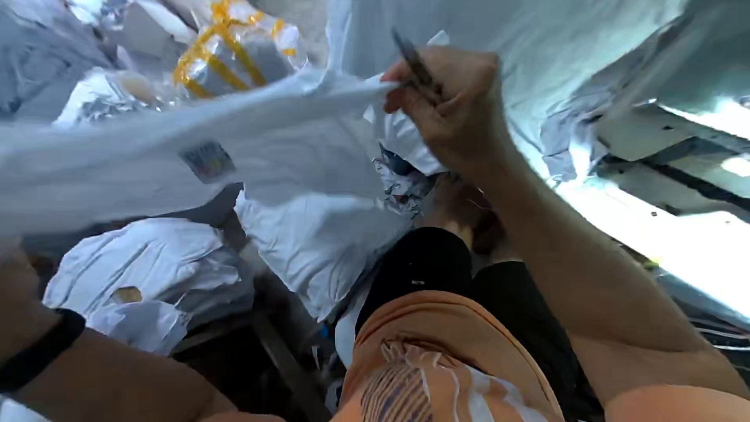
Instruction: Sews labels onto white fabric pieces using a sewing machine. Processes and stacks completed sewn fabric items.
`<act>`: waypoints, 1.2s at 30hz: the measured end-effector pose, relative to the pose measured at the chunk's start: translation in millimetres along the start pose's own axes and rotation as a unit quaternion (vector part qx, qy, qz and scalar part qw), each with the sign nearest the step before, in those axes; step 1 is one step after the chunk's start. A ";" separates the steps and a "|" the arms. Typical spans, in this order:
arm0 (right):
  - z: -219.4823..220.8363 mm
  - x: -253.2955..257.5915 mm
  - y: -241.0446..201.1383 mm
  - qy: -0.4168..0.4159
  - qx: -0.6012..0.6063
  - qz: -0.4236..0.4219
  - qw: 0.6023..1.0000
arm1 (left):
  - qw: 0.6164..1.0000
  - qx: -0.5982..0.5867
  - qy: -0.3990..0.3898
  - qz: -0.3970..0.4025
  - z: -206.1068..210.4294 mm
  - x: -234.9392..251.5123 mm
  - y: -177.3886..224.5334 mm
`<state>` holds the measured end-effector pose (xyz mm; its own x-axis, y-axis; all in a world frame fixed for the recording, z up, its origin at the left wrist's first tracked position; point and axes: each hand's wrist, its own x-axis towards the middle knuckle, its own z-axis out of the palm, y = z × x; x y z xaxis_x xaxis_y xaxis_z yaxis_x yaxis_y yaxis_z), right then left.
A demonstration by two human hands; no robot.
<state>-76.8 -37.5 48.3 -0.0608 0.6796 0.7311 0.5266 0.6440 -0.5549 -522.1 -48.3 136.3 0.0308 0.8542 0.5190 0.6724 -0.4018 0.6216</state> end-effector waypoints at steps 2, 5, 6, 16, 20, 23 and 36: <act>35.2 -19.0 11.3 -0.011 0.017 -0.002 1.000 | 0.992 -0.089 -0.084 0.018 -1.9 -21.4 -19.4; 85.6 -78.8 41.8 -0.085 0.013 0.040 0.996 | 0.932 -0.111 -0.318 -0.131 31.2 -68.1 -74.5; 98.7 -106.1 49.5 -0.127 0.009 0.066 0.990 | 0.888 -0.084 -0.404 -0.203 47.7 -88.2 -93.2; -2.2 -192.8 41.3 -0.095 -0.140 0.188 0.967 | 0.797 0.027 -0.601 -0.049 281.5 -89.0 8.7; -82.7 -231.1 71.8 0.124 -0.293 0.206 0.925 | 0.840 -0.118 -0.488 0.206 359.8 -81.3 90.1; -108.4 -254.1 88.5 0.236 -0.320 0.302 0.867 | 0.840 -0.157 -0.428 0.292 418.8 -76.7 131.2; -92.7 -244.1 88.0 0.204 -0.380 0.338 0.836 | 0.851 -0.008 -0.509 0.127 417.5 31.0 157.0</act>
<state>63.0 -179.3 -142.2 0.6819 0.5216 0.5127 0.7198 -0.3541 -0.5971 -106.8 52.8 4.9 0.8041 0.5791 -0.1342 0.5385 -0.6140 0.5771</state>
